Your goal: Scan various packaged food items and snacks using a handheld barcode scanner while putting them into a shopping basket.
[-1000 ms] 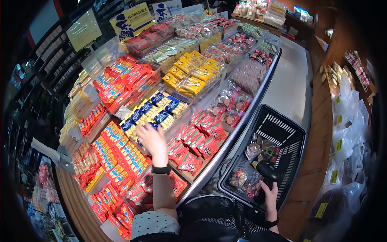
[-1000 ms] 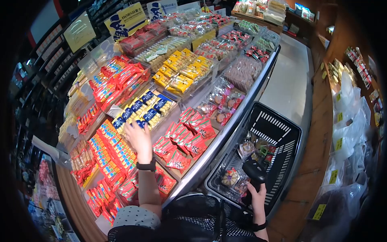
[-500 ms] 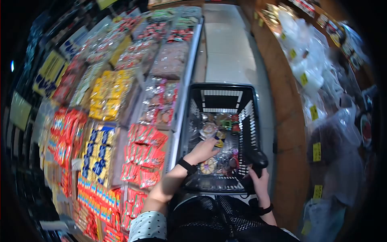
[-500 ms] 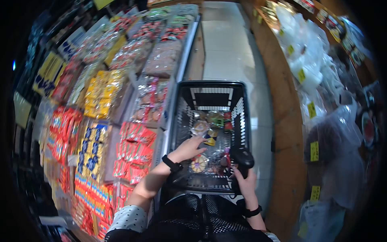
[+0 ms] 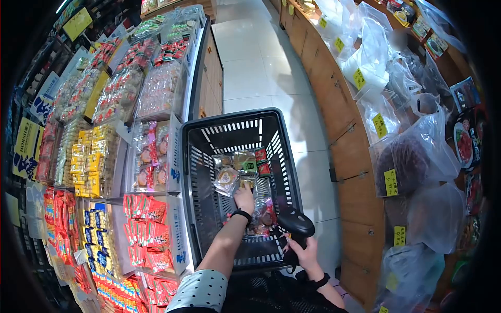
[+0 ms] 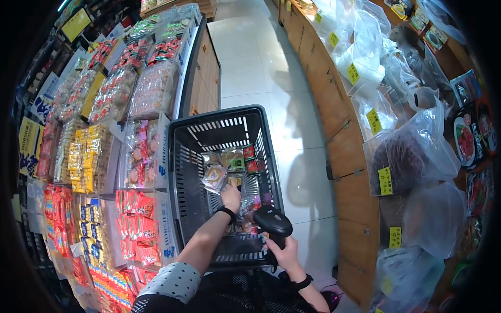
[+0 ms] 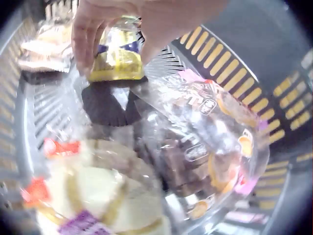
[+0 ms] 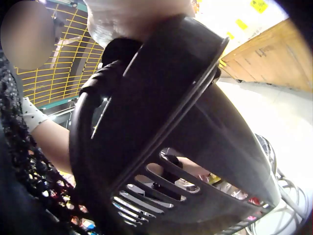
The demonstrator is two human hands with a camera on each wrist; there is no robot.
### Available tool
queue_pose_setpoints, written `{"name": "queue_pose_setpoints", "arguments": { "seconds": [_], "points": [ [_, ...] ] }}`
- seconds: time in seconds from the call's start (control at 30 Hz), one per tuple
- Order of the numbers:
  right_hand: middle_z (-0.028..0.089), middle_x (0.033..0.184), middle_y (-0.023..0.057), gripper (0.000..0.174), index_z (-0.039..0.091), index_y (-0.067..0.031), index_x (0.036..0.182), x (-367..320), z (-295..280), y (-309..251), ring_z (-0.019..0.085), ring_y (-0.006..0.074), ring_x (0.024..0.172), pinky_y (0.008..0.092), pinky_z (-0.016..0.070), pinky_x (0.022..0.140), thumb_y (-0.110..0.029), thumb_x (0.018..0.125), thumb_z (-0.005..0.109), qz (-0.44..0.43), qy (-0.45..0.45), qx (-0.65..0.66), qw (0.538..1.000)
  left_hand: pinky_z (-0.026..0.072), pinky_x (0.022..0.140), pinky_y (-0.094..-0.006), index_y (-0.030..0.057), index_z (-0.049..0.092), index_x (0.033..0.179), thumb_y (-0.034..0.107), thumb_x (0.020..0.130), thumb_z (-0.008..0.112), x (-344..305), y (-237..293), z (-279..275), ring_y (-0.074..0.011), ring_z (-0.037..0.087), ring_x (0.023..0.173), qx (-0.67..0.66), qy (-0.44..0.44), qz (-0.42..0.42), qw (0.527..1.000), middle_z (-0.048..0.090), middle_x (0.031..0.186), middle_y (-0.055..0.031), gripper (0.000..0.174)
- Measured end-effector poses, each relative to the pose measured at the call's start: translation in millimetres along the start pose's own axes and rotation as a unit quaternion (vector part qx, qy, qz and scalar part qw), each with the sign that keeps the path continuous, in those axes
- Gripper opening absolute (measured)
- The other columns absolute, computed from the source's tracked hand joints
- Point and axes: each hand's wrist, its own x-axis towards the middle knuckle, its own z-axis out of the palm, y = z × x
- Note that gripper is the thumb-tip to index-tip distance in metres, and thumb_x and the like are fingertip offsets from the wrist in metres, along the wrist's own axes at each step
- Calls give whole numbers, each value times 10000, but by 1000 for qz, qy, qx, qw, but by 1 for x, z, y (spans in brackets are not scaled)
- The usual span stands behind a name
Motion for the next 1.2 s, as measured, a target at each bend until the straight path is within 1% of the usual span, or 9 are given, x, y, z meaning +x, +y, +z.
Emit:
{"name": "queue_pose_setpoints", "arguments": {
  "seconds": [0.13,0.23,0.4,0.5,0.8,0.87,0.93,1.1,1.2],
  "points": [
    [619,932,107,266,520,51,1062,6,-5,3,598,135,688,270,499,629,-13,809,572,-7,-22,-26,999,455,790,-372,-11,285,1285,355,639,750,-1,-11,-29,-301,596,876,-146,-6,-98,984,590,978,-171,876],
    [611,921,115,276,504,51,1065,5,-6,-1,596,149,665,280,498,611,-34,810,564,-6,-33,-34,999,435,853,-422,-37,386,1229,472,594,766,5,-24,-17,-359,557,1018,-327,-159,-133,922,618,960,-223,898],
    [627,960,119,273,522,69,1072,2,-6,0,607,135,721,268,506,651,2,813,573,-10,-51,-8,999,460,820,-402,-54,607,1030,728,641,545,2,-32,-4,-344,584,967,-230,-253,-50,938,556,1116,-257,875],
    [626,961,122,277,515,68,1080,0,-5,4,606,135,713,270,505,642,2,816,568,-9,-40,-7,999,372,954,-420,-37,538,1138,691,663,572,-12,-16,-37,-333,431,1174,-241,-251,-137,927,465,1256,-195,870],
    [621,915,109,257,510,56,1056,-7,3,-2,598,134,679,262,496,613,-15,818,578,-17,-11,-2,1000,472,828,-416,5,598,987,322,670,694,-16,-19,-36,-342,593,971,-352,-153,-154,911,616,993,-229,459],
    [618,901,110,248,507,54,1046,-6,2,-2,595,132,674,261,492,608,-22,821,578,-21,-17,-17,999,521,726,-407,-10,596,937,234,670,695,-20,-28,-59,-309,641,868,-358,-127,-82,921,631,949,-212,375],
    [616,899,104,247,509,47,1038,-10,4,-7,591,127,666,260,491,607,-41,822,589,-25,-22,-30,999,526,441,-312,-39,515,949,84,674,688,-26,-46,-89,-252,650,546,-575,-297,-80,758,637,810,-161,348],
    [637,778,63,240,577,-14,983,-27,20,-36,591,107,670,256,468,622,-94,774,663,-41,-102,-214,971,495,541,-237,12,505,1005,149,704,715,-71,-111,-199,-117,622,657,-527,-387,148,742,606,802,-55,392],
    [644,775,95,260,586,-2,968,-37,43,-60,599,131,679,268,463,631,-93,744,680,-136,-162,-269,940,457,652,-223,35,552,1045,179,712,718,-118,-157,-241,-57,537,790,-550,-290,237,746,615,858,-19,398]
  ]
}}
